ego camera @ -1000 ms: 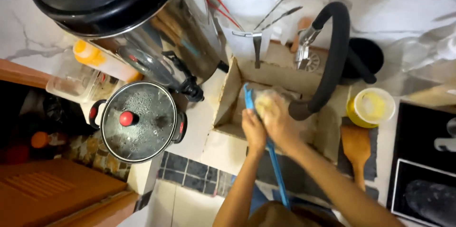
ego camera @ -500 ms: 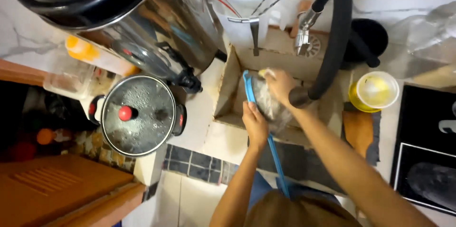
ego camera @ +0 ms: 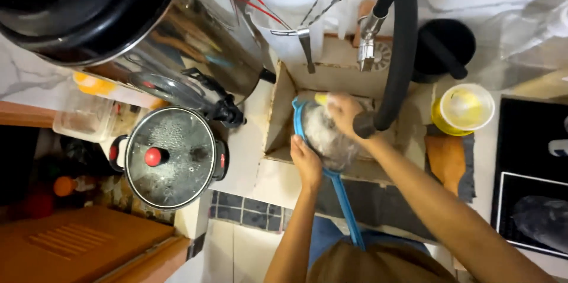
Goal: The recorder washes a mesh strainer with a sponge and soap in a sink.
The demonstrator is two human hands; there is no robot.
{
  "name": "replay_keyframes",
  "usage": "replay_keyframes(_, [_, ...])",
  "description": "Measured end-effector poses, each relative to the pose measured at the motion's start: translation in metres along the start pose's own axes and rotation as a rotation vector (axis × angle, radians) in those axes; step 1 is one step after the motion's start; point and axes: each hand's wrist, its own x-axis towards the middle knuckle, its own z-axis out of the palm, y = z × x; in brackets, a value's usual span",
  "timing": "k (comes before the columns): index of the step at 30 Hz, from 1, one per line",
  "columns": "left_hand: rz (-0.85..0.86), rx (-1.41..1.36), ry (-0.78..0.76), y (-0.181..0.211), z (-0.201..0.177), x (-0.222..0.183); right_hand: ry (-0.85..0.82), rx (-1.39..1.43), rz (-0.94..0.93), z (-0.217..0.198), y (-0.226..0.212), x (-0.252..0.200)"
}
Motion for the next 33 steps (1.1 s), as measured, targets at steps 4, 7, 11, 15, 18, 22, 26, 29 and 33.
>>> replay_keyframes(4, [-0.116, -0.551, -0.244, 0.009, -0.009, 0.035, 0.256, -0.099, -0.729, -0.005, -0.007, -0.030])
replay_keyframes(7, [-0.522, -0.591, -0.475, 0.056, -0.028, 0.045, 0.304, -0.146, -0.508, 0.008, 0.003, -0.059])
replay_keyframes(11, [-0.484, -0.396, -0.701, 0.061, -0.026, 0.091, 0.486, -0.125, -0.115, -0.009, 0.010, -0.010])
replay_keyframes(15, [-0.495, -0.568, -0.610, 0.104, -0.048, 0.071, 0.638, -0.014, 0.372, -0.009, 0.101, 0.055])
replay_keyframes(18, [-0.568, -0.719, -0.635, 0.128, -0.071, 0.041, 0.349, 0.518, -0.029, -0.014, 0.131, 0.063])
replay_keyframes(22, [-0.683, -0.874, -0.605, 0.044, -0.084, 0.032, 0.171, 0.240, -0.433, -0.014, -0.003, -0.035])
replay_keyframes(26, [-0.752, -0.870, -0.616, 0.031, -0.093, 0.030, 0.204, -0.107, -0.680, 0.004, -0.061, -0.083])
replay_keyframes(29, [-0.785, -0.876, -0.723, 0.026, -0.103, 0.030, 0.253, -0.176, -0.535, 0.010, -0.072, -0.085])
replay_keyframes(33, [-0.683, -0.964, -0.618, -0.012, -0.112, 0.035, 0.297, -0.089, -0.576, 0.016, -0.072, -0.069])
